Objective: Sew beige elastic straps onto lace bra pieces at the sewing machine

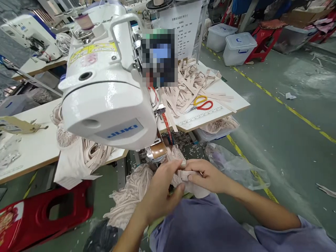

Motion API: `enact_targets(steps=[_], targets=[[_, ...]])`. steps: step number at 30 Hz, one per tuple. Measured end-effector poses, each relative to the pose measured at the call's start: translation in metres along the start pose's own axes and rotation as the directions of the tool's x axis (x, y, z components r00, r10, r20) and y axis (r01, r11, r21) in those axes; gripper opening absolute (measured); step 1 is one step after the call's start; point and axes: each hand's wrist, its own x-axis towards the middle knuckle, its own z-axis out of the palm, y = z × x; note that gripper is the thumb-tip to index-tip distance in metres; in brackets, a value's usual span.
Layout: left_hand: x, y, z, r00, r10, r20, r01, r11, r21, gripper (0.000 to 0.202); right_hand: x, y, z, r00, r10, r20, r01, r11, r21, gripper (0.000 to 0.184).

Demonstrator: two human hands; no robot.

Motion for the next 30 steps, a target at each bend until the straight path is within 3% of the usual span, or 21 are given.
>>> enact_targets(steps=[4,6,9,12,25,26,28,29,30], targets=[[0.002,-0.012,0.001,0.997,0.071,-0.017,-0.069,0.993,0.096,0.003,-0.003,-0.002,-0.001,0.975,-0.216,0.049,0.219,0.912,-0.345,0.019],[-0.002,-0.016,0.005,0.975,0.213,-0.071,-0.191,0.953,0.235,0.012,-0.004,-0.001,-0.001,0.931,-0.361,0.051,0.333,0.785,-0.522,0.022],[-0.010,-0.018,0.012,0.875,0.446,-0.190,-0.335,0.840,0.426,0.015,-0.006,0.001,0.002,0.850,-0.523,0.061,0.417,0.599,-0.684,0.024],[-0.015,-0.019,0.016,0.827,0.497,-0.261,-0.347,0.818,0.458,0.013,-0.006,0.002,0.004,0.813,-0.579,0.059,0.443,0.551,-0.707,0.021],[-0.015,-0.022,0.015,0.842,0.439,-0.312,-0.308,0.868,0.390,0.011,0.001,0.002,0.004,0.813,-0.578,0.069,0.470,0.582,-0.664,0.024],[-0.015,-0.022,0.016,0.850,0.416,-0.322,-0.283,0.877,0.388,0.010,0.003,0.002,0.002,0.825,-0.563,0.055,0.460,0.611,-0.644,0.024],[-0.019,-0.020,0.021,0.853,0.329,-0.404,-0.174,0.911,0.374,0.010,0.008,0.003,-0.001,0.897,-0.436,-0.074,0.333,0.776,-0.536,0.024],[-0.022,-0.019,0.027,0.838,0.271,-0.473,-0.099,0.929,0.357,0.015,0.010,0.004,-0.001,0.935,-0.298,-0.193,0.197,0.888,-0.417,0.025],[-0.026,-0.018,0.037,0.818,0.205,-0.537,-0.024,0.945,0.325,0.028,0.013,0.005,0.002,0.941,-0.109,-0.322,0.031,0.971,-0.238,0.026]])
